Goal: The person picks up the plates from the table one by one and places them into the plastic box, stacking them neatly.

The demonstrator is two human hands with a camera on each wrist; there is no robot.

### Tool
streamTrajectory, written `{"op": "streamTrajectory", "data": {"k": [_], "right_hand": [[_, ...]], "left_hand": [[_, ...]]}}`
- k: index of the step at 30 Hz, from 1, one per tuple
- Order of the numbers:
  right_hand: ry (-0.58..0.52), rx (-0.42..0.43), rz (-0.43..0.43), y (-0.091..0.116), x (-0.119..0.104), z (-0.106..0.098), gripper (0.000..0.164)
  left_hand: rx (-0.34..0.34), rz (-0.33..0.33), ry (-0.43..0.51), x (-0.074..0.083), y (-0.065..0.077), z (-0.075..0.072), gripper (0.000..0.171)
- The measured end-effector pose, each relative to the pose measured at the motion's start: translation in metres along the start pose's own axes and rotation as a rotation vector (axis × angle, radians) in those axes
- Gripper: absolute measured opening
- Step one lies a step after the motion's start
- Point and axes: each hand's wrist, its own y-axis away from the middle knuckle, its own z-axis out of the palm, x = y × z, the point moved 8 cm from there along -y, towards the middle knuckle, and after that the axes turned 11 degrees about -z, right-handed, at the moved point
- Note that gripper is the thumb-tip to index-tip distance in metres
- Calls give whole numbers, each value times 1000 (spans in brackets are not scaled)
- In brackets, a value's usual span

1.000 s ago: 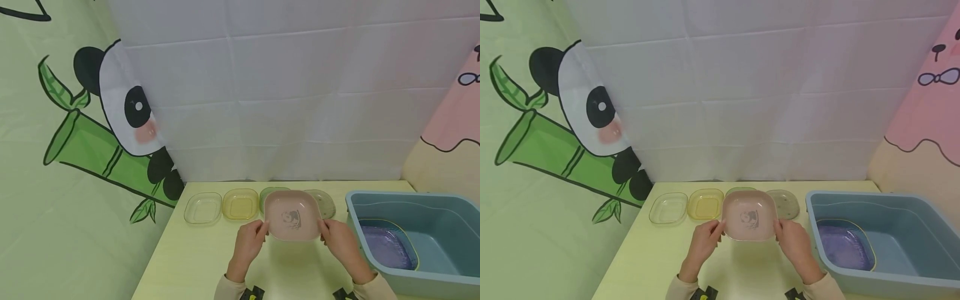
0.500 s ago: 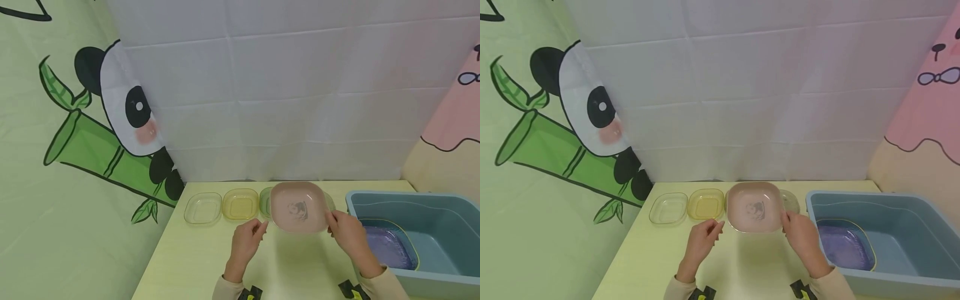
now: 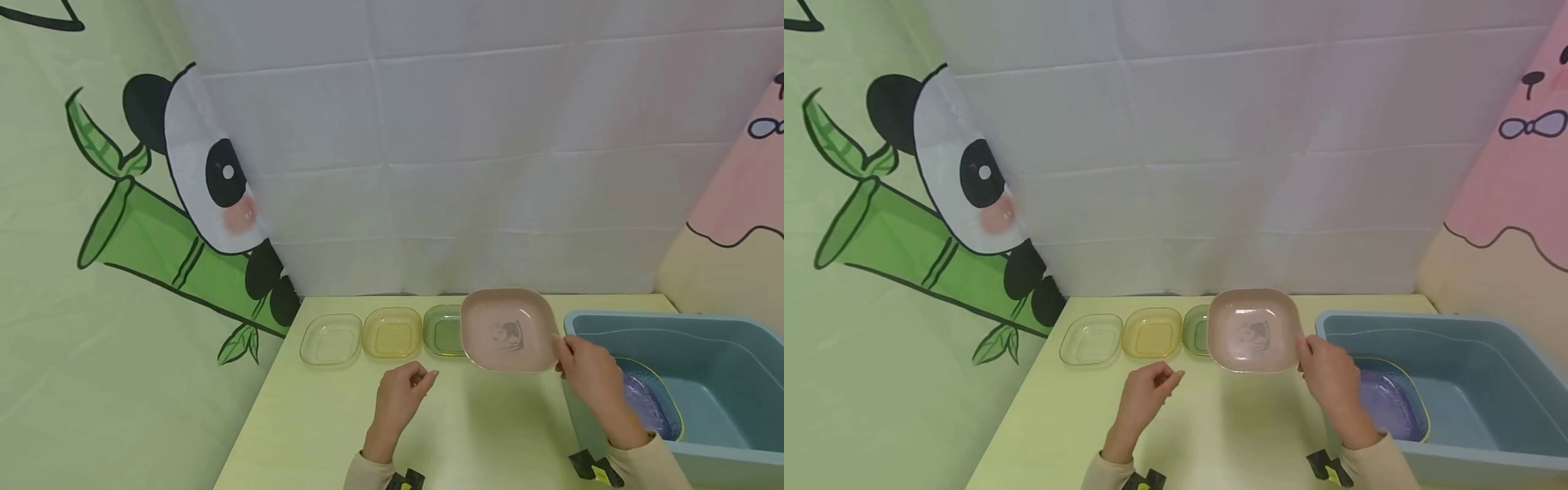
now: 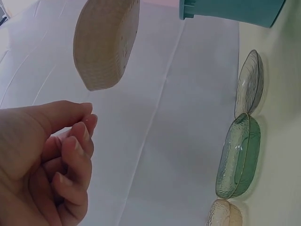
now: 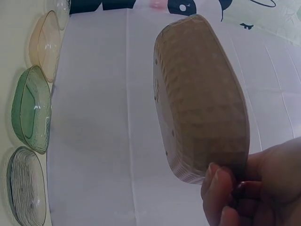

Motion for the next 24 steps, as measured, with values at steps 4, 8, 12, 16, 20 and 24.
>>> {"op": "streamTrajectory", "data": {"k": [4, 8, 12, 16, 20, 24], "right_hand": [[16, 12, 20, 6, 4, -5, 40], [48, 30, 20, 12, 6, -13, 42], [57, 27, 21, 10, 14, -21, 44], [59, 13, 61, 6, 30, -29, 47], [74, 31, 82, 3, 47, -37, 49], [91, 33, 89, 1, 60, -43, 49]], "left_hand": [[-13, 0, -3, -4, 3, -3, 23], [-24, 2, -5, -9, 6, -6, 23], [-22, -4, -10, -11, 3, -6, 23], [-9, -14, -17, -14, -1, -5, 23], [6, -20, -25, -16, -5, -4, 23], [14, -26, -26, -18, -9, -3, 23]]}}
